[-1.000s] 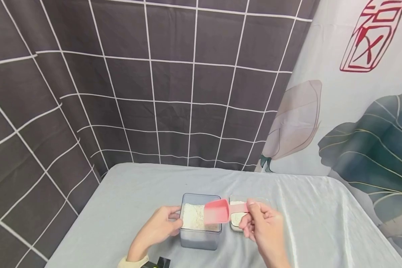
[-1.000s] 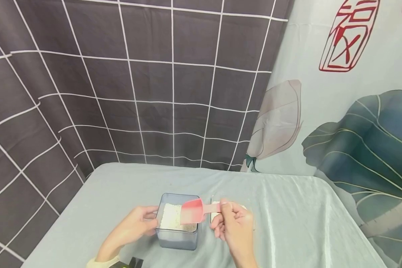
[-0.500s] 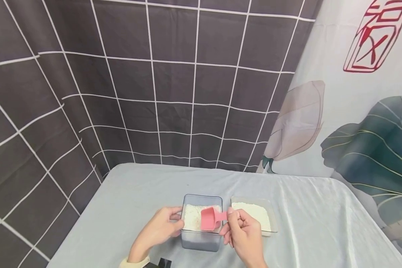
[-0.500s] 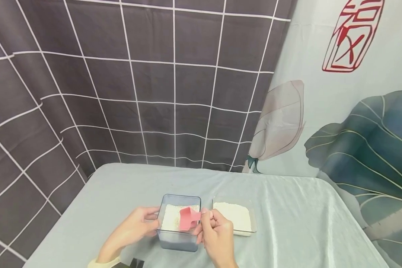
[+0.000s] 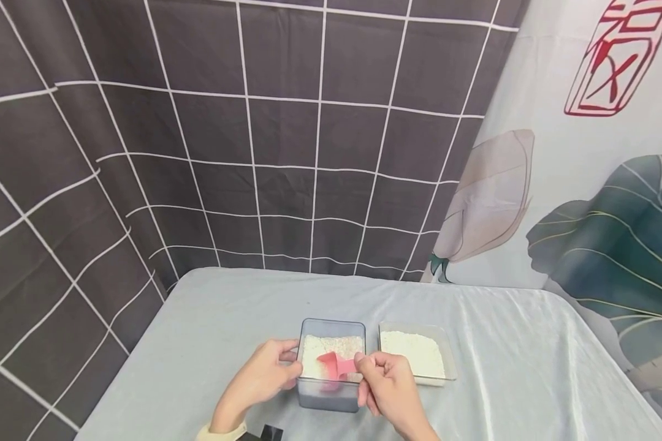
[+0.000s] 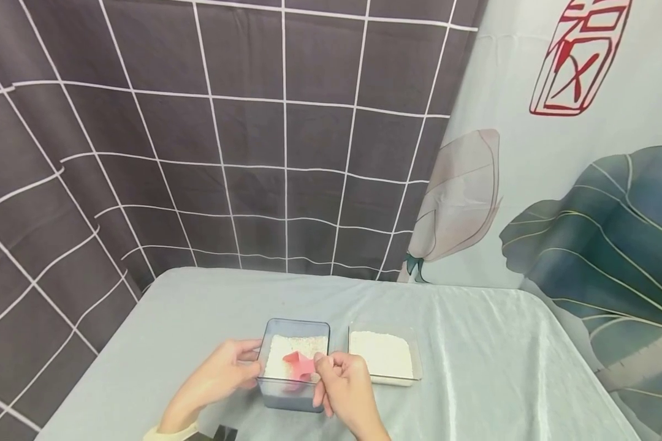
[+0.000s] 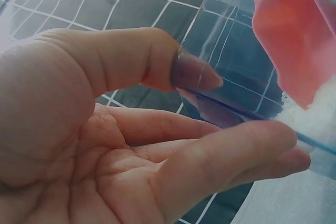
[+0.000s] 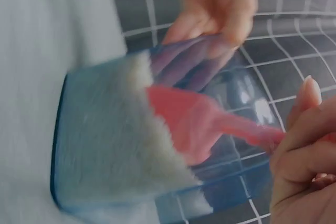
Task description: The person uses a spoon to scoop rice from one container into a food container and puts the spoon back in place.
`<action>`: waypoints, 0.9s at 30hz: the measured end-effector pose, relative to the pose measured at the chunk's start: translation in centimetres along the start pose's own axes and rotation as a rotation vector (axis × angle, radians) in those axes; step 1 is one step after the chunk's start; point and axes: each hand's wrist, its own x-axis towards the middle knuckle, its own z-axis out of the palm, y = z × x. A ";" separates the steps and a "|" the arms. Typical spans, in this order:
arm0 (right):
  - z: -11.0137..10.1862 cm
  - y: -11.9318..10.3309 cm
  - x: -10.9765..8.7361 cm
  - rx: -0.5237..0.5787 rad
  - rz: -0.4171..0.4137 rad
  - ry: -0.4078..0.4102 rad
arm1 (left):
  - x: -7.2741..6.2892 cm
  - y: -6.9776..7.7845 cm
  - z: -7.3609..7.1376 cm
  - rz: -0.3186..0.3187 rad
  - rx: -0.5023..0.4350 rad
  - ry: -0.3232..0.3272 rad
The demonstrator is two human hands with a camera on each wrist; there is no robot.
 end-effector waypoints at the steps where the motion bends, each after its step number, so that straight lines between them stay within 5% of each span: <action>1: -0.1 -0.1 0.0 0.023 0.033 -0.027 | 0.0 0.0 0.0 0.002 0.003 0.000; 10: -0.6 -0.6 0.1 0.234 0.213 -0.091 | 0.0 0.0 -0.2 0.000 -0.007 -0.004; 18: -1.1 -0.2 0.4 0.418 0.212 -0.156 | 0.0 0.0 -0.2 -0.003 -0.019 -0.008; 27: -1.6 -0.2 0.5 0.512 0.277 -0.105 | -0.1 -0.2 -0.1 -0.002 -0.024 -0.005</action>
